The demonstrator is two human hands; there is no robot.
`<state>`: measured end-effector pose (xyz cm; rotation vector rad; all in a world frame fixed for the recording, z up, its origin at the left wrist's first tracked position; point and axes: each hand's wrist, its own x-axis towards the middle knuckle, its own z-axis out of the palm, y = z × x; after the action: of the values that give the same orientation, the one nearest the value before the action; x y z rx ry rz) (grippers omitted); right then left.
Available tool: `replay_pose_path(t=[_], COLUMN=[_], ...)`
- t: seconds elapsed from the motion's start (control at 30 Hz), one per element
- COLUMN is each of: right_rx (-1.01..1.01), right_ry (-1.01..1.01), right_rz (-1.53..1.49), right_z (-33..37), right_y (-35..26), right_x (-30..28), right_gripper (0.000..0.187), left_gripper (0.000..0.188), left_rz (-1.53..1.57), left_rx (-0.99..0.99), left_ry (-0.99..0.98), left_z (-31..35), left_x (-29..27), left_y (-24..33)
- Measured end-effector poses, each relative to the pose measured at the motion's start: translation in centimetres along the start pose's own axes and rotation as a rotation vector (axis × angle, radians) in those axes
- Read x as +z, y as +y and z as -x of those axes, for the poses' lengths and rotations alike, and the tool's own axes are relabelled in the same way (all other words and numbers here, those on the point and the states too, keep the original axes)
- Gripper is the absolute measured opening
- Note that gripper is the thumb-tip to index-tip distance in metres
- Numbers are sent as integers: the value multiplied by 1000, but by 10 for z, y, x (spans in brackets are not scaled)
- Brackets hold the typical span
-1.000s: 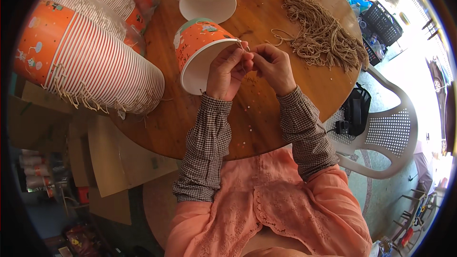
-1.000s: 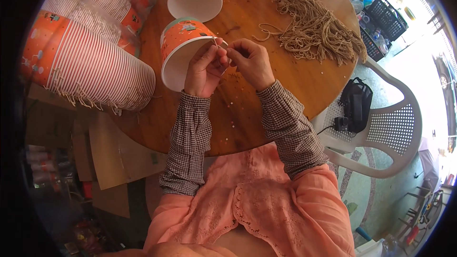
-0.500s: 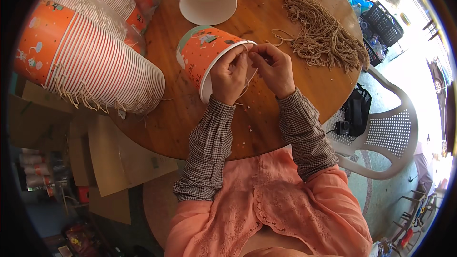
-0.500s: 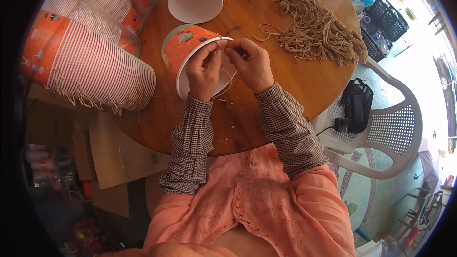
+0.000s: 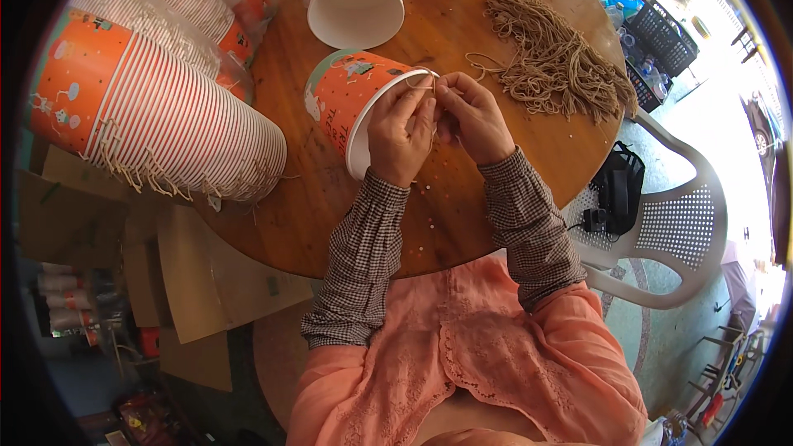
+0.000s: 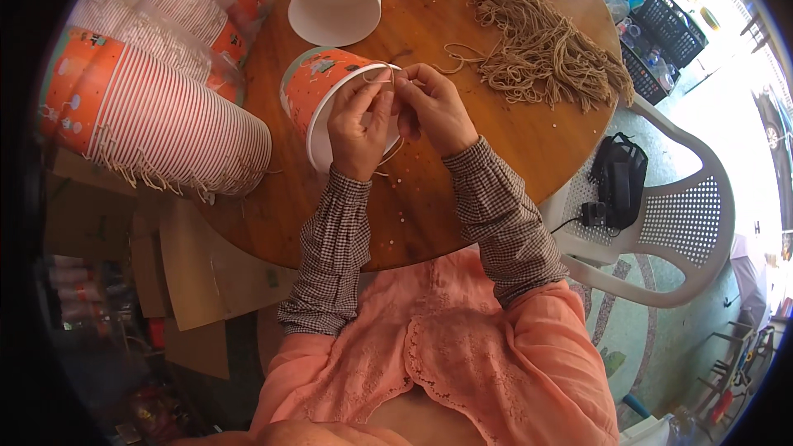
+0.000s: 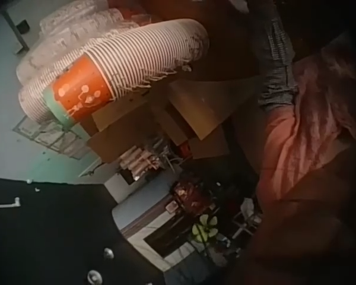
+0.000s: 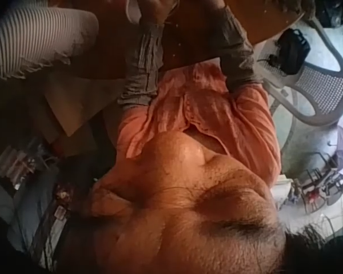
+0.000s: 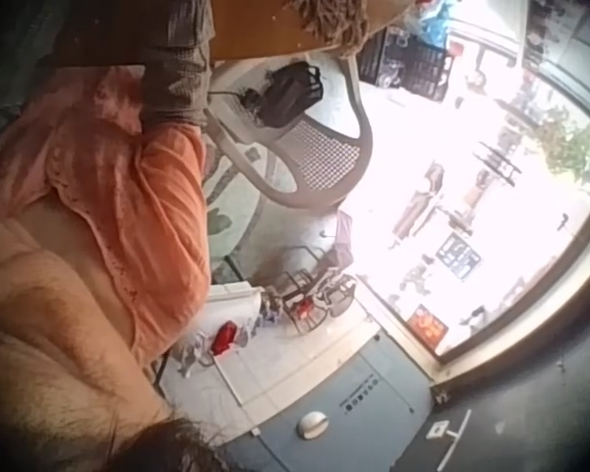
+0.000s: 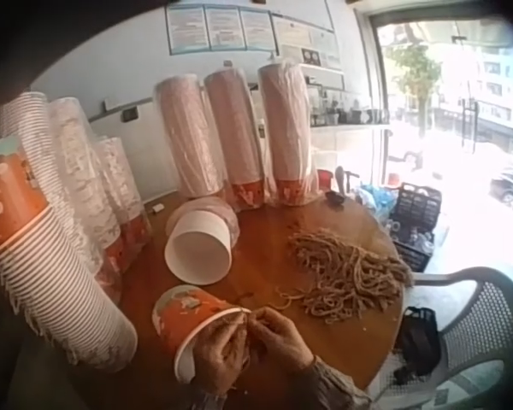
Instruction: Attaching rope handles to paper buckets for packaging.
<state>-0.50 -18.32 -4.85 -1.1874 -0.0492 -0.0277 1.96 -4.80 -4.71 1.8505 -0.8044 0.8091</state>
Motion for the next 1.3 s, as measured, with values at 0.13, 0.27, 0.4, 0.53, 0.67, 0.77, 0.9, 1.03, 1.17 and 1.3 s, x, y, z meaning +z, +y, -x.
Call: replay_pose_path(t=[0.13, 0.27, 0.4, 0.53, 0.67, 0.77, 0.9, 1.03, 1.17, 1.3], right_rx=[-90, -116, -172, -323, -560, -663, -746, -924, -1073, -1138], right_ry=[51, 22, 4, 15, 37, 7, -122, -232, -323, -475], right_rz=[76, 151, 187, 503, 694, 711, 730, 785, 870, 1022], right_z=[-4, -4, -4, -8, -21, -33, -38, -38, -16, -10], right_y=[1, -7, -16, -31, -55, -71, -86, -84, -102, -108], right_x=[-3, -5, 1, -3, 3, 25, 57, 74, 98, 107], right_gripper=[15, 14, 13, 9, 7, 6, 6, 5, 14, 16], left_gripper=[19, 24, 30, 24, 19, 22, 29, 19, 16, 15], left_rz=[-32, -197, -67, -10, -136, -118, 12, 149, 197, 151], left_rx=[-40, 237, 135, -81, -24, -125, -273, -405, -325, -281], left_ry=[-61, -150, -490, -747, -623, -446, -278, -157, 29, 47], left_z=[16, -44, -86, -95, -87, -85, -75, -51, -36, -20], left_x=[-20, -54, -51, -49, -52, -65, -84, -98, -105, -110], left_y=[29, 45, 12, 6, 6, 12, 20, 36, 43, 41])
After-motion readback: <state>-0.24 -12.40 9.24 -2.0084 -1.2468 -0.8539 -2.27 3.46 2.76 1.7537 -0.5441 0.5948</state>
